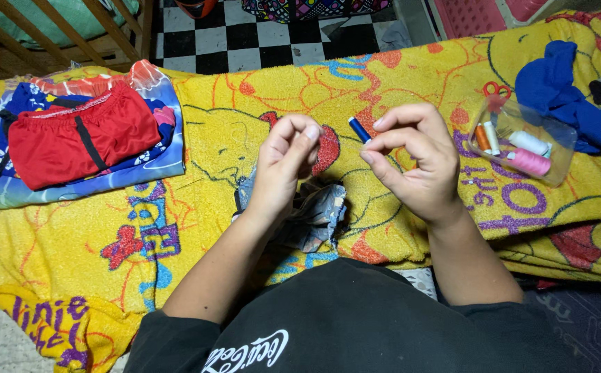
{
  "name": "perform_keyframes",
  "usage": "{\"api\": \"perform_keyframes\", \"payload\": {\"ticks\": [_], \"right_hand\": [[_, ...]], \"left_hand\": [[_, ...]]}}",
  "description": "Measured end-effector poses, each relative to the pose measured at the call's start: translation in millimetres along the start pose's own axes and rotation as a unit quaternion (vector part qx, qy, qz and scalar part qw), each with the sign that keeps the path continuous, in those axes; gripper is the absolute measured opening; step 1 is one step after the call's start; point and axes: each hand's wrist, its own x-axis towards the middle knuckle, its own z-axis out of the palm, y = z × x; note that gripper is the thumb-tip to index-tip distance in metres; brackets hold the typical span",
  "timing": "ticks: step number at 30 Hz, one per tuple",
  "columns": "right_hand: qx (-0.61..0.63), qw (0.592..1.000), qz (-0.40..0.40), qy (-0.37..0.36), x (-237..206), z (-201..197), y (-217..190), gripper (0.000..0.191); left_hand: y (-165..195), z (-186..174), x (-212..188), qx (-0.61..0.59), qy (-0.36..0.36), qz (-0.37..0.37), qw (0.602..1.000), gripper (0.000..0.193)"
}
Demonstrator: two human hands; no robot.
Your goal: The person sits on the floor beside a bed and hand-sews a blue patterned garment using a needle and thread. They pull the needle and thread through the fabric, adjust the garment, cut the thread with red scissors, and continue stitching the seam.
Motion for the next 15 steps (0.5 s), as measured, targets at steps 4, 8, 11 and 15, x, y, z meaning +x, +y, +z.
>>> {"api": "perform_keyframes", "payload": {"ticks": [4,8,11,15], "right_hand": [[0.022,0.995,-0.044,-0.089,6,-7,-5,0.015],[0.002,0.971,-0.092,-0.22,16,-23,-11,0.013],[0.024,0.95,-0.098,-0.295,21,-30,-14,0.013],[0.058,0.924,-0.065,-0.374,24,-32,-16,0.014]], "left_hand": [[-5,-9,16,0.052,0.008,0.133,0.99,0.011],[-6,-32,34,0.03,0.069,0.113,0.991,0.011],[-7,-45,46,0.013,0.083,0.119,0.989,0.013],[-8,-47,49,0.016,0.079,0.108,0.991,0.016]]}}
